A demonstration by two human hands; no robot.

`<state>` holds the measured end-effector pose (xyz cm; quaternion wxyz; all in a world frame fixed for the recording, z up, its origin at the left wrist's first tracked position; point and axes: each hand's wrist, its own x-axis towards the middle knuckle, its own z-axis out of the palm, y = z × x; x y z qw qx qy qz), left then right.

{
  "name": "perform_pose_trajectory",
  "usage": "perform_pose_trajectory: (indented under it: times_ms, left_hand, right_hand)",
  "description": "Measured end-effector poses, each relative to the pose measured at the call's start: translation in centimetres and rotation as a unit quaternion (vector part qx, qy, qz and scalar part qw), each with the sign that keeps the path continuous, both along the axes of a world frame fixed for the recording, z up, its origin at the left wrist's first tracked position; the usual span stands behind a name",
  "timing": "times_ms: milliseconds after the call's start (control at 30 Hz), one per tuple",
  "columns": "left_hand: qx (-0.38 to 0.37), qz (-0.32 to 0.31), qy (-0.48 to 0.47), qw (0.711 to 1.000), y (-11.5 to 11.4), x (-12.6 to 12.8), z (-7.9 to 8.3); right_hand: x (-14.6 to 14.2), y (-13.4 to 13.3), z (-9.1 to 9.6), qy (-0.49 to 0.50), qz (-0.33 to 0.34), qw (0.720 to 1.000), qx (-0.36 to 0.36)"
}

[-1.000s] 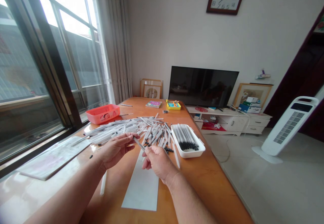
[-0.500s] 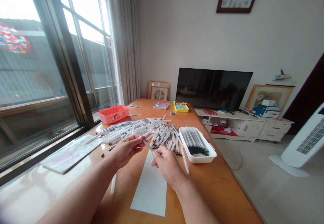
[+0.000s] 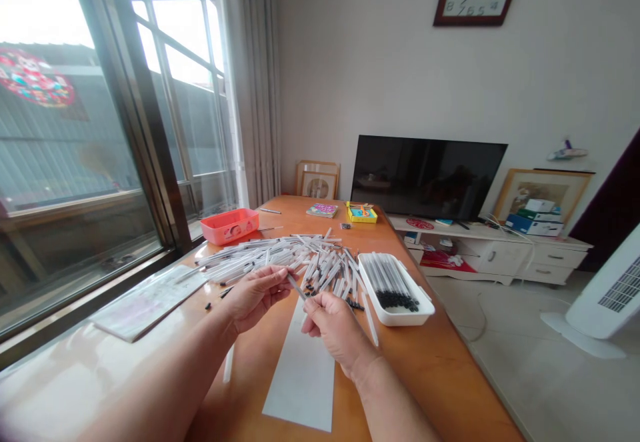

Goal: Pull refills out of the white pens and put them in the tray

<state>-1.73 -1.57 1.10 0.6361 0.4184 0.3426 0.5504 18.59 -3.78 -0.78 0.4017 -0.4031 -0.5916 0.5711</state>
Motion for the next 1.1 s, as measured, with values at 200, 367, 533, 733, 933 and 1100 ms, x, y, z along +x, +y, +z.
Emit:
perform_pose_trajectory:
  times_ms: [200,367,533,733,933,1100]
  left_hand:
    - [0.015,-0.034,-0.012,0.999,-0.13,-0.16,0.24]
    - [0.003,-0.008,0.004,1.000,0.11,0.01,-0.22]
    - [0.013,-0.009,0.025,1.000,-0.14,0.34,-0.05]
    - [0.030,-0.012,0.023,0.999,-0.34,0.29,0.44]
    - [0.044,-0.029,0.024,0.998,-0.43,0.30,0.51]
    - [0.041,-0.023,0.057,0.997,-0.67,0.70,0.59]
  right_hand:
    - [0.15,-0.31,0.22,0.050,0.071,0.995,-0.043]
    - [0.05,-0.28,0.07,0.039,0.053,0.996,-0.054]
    - [-0.18,-0.25,0.10,0.007,0.015,0.999,-0.031]
    - [-0.05,-0.60,0.67,0.043,0.073,0.995,-0.047]
    - [0.13,-0.81,0.86,0.077,0.105,0.989,-0.062]
    - [0.21,-0.39,0.91,0.017,0.057,0.998,-0.029]
